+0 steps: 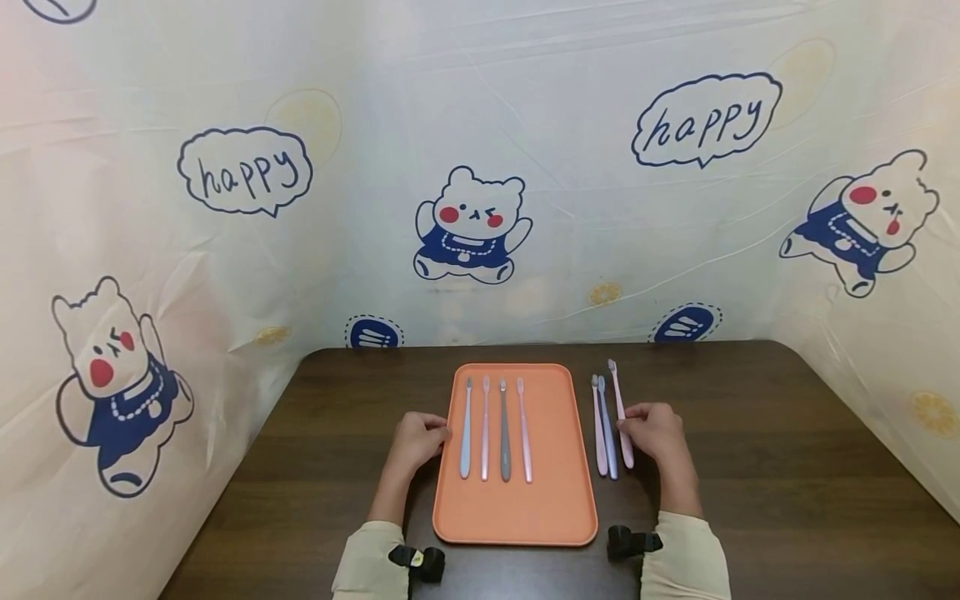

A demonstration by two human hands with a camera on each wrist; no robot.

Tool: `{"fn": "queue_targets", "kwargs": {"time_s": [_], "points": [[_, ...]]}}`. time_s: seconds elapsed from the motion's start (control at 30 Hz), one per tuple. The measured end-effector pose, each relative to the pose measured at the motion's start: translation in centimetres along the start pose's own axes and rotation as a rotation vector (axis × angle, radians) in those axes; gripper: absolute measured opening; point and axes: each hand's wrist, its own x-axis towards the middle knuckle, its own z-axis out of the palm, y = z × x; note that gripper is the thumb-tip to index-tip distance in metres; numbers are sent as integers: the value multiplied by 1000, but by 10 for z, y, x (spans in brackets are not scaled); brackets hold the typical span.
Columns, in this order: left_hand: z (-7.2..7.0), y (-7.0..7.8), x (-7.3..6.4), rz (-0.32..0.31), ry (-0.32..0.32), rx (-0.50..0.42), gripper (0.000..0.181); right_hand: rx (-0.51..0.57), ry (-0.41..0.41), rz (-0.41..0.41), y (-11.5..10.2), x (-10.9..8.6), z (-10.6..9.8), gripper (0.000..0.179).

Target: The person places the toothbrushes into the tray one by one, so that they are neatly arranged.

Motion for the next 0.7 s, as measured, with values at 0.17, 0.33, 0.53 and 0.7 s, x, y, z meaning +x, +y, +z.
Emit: {"fn": "queue_targets", "kwargs": {"time_s": [0.17,0.33,0.53,0.7], "points": [[0,0,0,4,1,0,23,27,16,-17,-1,0,-1,27],[0,0,0,4,1,-2,23,44,8,-5,-2,0,-1,28],[-1,1,0,4,-1,-4,23,52,-10,3,-4,-1,-2,29],[-1,2,-2,-8,-9,-2,23,62,-23,-8,-6,-2,-3,30]]}}
